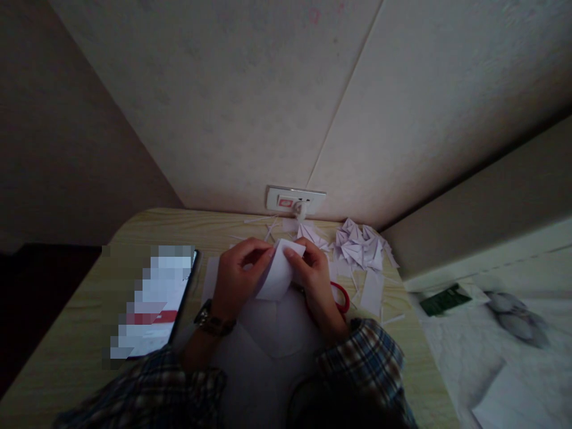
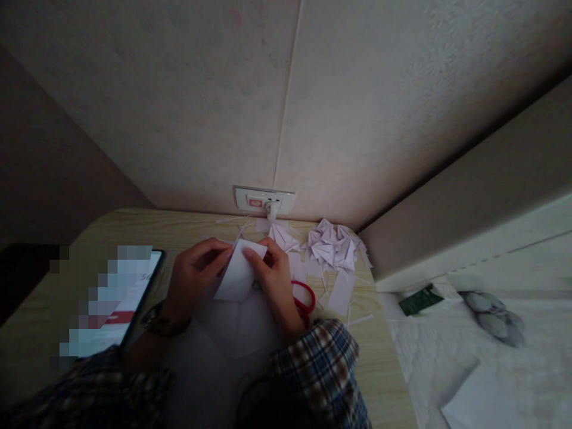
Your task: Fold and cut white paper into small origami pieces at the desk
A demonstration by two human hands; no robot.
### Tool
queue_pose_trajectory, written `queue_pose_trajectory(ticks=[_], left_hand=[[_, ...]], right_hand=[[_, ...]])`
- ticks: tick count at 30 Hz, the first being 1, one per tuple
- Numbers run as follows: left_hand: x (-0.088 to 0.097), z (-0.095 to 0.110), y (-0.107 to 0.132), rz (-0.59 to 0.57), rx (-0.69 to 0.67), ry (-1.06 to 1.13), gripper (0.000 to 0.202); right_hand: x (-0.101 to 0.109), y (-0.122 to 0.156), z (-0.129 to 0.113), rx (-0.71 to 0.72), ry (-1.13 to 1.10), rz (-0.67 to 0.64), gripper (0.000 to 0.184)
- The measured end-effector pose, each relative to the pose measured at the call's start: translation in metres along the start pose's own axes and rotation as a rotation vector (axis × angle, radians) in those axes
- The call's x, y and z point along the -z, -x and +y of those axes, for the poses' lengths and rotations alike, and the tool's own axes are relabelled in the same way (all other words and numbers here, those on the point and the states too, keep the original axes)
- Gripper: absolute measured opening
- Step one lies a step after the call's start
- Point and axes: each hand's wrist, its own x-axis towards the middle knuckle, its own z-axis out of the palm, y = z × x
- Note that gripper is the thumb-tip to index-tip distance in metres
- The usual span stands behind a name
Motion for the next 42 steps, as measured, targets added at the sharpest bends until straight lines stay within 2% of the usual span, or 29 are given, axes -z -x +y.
queue_pose_trajectory(ticks=[6, 27, 42], left_hand=[[0.0001, 0.0014, 0.0005, 0.011, -0.013, -0.03, 0.01], [0.0001, 0.0021, -0.0004, -0.01, -0.002, -0.024, 0.014], [-0.0024, -0.0002, 0.0021, -0.026, -0.079, -0.121, 0.016]], right_hand=[[-0.0008, 0.002, -0.0026, -0.03, -0.016, 0.004, 0.032], [0.0007, 0.0001, 0.0038, -0.003, 0.026, 0.018, 0.031], [-0.0003, 0.0012, 0.002, -0.001, 0.023, 0.015, 0.035]])
